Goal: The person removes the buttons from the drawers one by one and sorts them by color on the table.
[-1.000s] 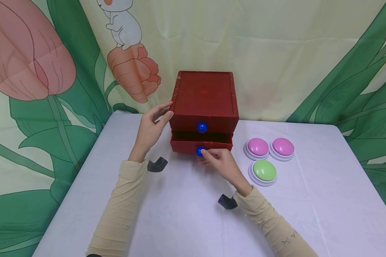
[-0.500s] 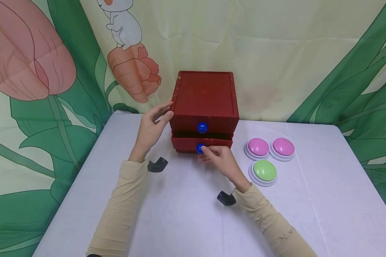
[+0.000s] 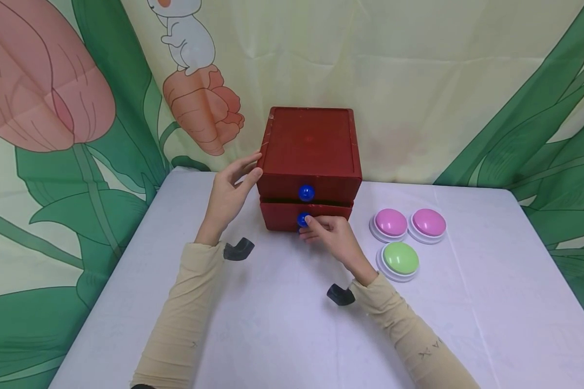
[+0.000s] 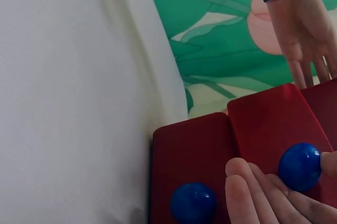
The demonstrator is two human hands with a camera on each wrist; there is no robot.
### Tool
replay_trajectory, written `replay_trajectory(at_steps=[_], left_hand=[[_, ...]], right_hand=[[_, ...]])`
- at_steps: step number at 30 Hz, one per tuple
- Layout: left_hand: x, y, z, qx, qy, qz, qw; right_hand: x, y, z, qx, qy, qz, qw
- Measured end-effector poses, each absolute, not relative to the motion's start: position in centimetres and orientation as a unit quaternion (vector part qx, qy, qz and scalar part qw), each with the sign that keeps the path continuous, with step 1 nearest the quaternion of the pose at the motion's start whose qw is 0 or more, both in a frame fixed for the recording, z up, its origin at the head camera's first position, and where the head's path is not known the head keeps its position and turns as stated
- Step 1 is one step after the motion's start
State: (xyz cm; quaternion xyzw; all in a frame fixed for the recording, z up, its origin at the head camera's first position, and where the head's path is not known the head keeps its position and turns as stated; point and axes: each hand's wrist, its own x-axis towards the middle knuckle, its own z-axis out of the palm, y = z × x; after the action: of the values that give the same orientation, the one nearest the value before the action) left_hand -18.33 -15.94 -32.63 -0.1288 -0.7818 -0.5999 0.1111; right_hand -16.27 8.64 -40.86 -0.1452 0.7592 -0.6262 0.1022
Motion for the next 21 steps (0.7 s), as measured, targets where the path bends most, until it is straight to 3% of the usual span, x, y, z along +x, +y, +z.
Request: replay_trajectory(at_steps=[21], left_hand=[[-19.1, -16.3, -33.8, -0.135, -0.78, -0.599, 0.122]], right_hand=[[-17.4, 8.3, -41.3, -0.132, 0.749, -0.644, 0.088]])
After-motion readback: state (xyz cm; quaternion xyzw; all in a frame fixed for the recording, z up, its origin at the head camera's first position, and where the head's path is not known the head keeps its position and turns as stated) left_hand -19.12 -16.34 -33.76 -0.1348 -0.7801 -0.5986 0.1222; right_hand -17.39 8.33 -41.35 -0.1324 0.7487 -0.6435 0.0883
